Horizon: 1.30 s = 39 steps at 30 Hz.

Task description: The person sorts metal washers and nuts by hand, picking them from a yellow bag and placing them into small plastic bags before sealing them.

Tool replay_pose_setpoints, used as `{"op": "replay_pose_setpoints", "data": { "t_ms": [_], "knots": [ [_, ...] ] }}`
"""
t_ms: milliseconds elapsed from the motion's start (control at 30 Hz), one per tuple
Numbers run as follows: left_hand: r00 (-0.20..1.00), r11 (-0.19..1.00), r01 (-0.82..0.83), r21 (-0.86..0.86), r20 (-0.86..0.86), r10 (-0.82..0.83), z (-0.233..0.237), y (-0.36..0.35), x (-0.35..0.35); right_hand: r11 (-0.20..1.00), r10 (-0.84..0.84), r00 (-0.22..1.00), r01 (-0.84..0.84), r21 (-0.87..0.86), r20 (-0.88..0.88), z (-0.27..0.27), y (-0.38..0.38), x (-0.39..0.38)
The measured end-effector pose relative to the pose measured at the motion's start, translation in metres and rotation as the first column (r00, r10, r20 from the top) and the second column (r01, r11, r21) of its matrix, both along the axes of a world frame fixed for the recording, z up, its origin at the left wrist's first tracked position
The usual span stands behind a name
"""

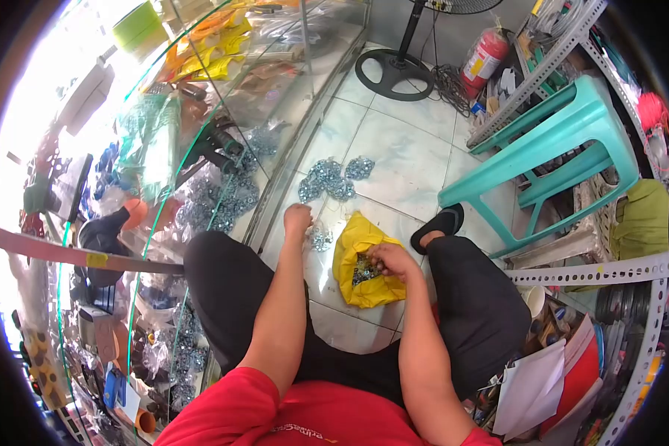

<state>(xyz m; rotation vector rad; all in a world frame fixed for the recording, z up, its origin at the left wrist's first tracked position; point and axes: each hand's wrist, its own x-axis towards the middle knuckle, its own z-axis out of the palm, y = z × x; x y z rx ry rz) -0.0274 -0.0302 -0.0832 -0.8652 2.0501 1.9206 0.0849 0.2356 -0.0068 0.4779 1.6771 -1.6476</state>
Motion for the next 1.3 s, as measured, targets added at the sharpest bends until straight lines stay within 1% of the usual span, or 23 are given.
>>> {"op": "replay_pose_setpoints", "data": {
  "t_ms": [33,67,100,133,200,233,267,300,333,400,467,500,533,567,633,700,767,800,867,900,1000,1100,1300],
  "knots": [
    [0.955,0.913,0.289,-0.286,0.019,-0.296,-0.039,-0.012,-0.006,0.999,0.049,0.998,-0.049,0.019,0.035,-0.015,-0.001,0.0],
    [0.827,0.669,0.523,-0.528,0.124,-0.549,-0.091,-0.024,-0.012,0.998,0.053,0.997,-0.055,0.04,0.049,-0.024,-0.001,-0.001],
    [0.716,0.445,0.631,-0.635,0.256,-0.65,-0.106,-0.025,-0.009,0.999,0.034,0.997,-0.035,0.019,0.064,-0.023,-0.002,-0.002],
    [0.593,0.192,0.684,-0.704,0.383,-0.708,-0.112,-0.025,-0.006,1.0,0.015,0.997,-0.015,-0.001,0.081,-0.018,-0.003,-0.004],
    [0.503,-0.048,0.711,-0.701,0.555,-0.662,-0.121,-0.014,0.006,0.999,-0.004,0.994,0.009,-0.047,0.105,-0.012,-0.002,-0.007],
    [0.696,0.281,0.655,-0.702,0.415,-0.586,-0.134,-0.013,0.011,0.997,-0.007,0.994,0.015,-0.073,0.108,-0.013,0.001,-0.01],
    [0.852,0.574,0.511,-0.64,0.29,-0.436,-0.146,-0.009,0.014,0.995,-0.013,0.994,0.024,-0.097,0.109,-0.013,0.004,-0.012],
    [0.954,0.799,0.299,-0.521,0.194,-0.23,-0.155,-0.006,0.015,0.989,-0.032,0.992,0.049,-0.14,0.12,-0.013,0.006,-0.013],
    [0.965,0.831,0.257,-0.494,0.185,-0.188,-0.142,-0.001,0.016,0.981,-0.05,0.99,0.073,-0.182,0.129,-0.013,0.007,-0.014],
    [0.981,0.887,0.162,-0.433,0.166,-0.098,-0.085,0.011,0.023,0.945,-0.118,0.982,0.157,-0.287,0.15,-0.012,0.007,-0.015],
    [0.995,0.891,-0.055,-0.451,-0.102,0.01,-0.06,0.027,0.027,0.875,-0.209,0.962,0.265,-0.404,0.177,-0.003,0.005,-0.016],
    [0.969,0.884,-0.168,-0.436,-0.236,0.068,-0.047,0.036,0.029,0.854,-0.235,0.958,0.283,-0.436,0.162,0.002,0.005,-0.017],
    [0.96,0.981,-0.162,-0.104,-0.246,0.133,-0.029,0.048,0.032,0.832,-0.257,0.955,0.297,-0.468,0.148,0.008,0.005,-0.018],
    [0.952,0.961,-0.141,0.239,-0.235,0.198,-0.01,0.062,0.037,0.81,-0.277,0.951,0.307,-0.5,0.135,0.013,0.004,-0.018],
    [0.969,0.824,-0.05,0.564,-0.173,0.177,0.022,0.092,0.047,0.827,-0.286,0.958,0.262,-0.498,0.028,0.025,0.001,-0.018],
    [0.998,0.546,0.051,0.836,-0.059,-0.003,0.079,0.107,0.07,0.854,-0.271,0.961,0.215,-0.474,-0.052,0.04,-0.005,-0.019],
    [0.994,0.47,0.057,0.881,-0.005,-0.11,0.088,0.115,0.075,0.888,-0.243,0.965,0.179,-0.423,-0.101,0.059,-0.011,-0.015],
    [0.985,0.43,0.058,0.901,0.018,-0.17,0.092,0.117,0.077,0.935,-0.19,0.972,0.136,-0.326,-0.141,0.065,-0.011,-0.014],
    [0.963,0.315,0.127,0.941,-0.04,-0.267,0.065,0.114,0.075,0.975,-0.149,0.966,0.107,-0.196,-0.211,0.068,-0.011,-0.011],
    [0.946,0.254,0.158,0.954,-0.073,-0.316,0.064,0.113,0.075,0.987,-0.129,0.962,0.099,-0.13,-0.243,0.069,-0.01,-0.01],
    [0.948,0.298,0.142,0.944,-0.044,-0.314,0.064,0.115,0.077,0.997,-0.082,0.95,0.079,-0.021,-0.301,0.071,-0.009,-0.006],
    [0.941,0.267,0.17,0.949,-0.075,-0.331,0.073,0.113,0.081,0.996,-0.086,0.942,0.091,0.0,-0.324,0.075,-0.008,-0.003],
    [0.937,0.256,0.166,0.952,-0.071,-0.343,0.094,0.112,0.085,0.977,-0.154,0.886,0.202,0.064,-0.437,0.076,-0.001,-0.005]
  ]
}}
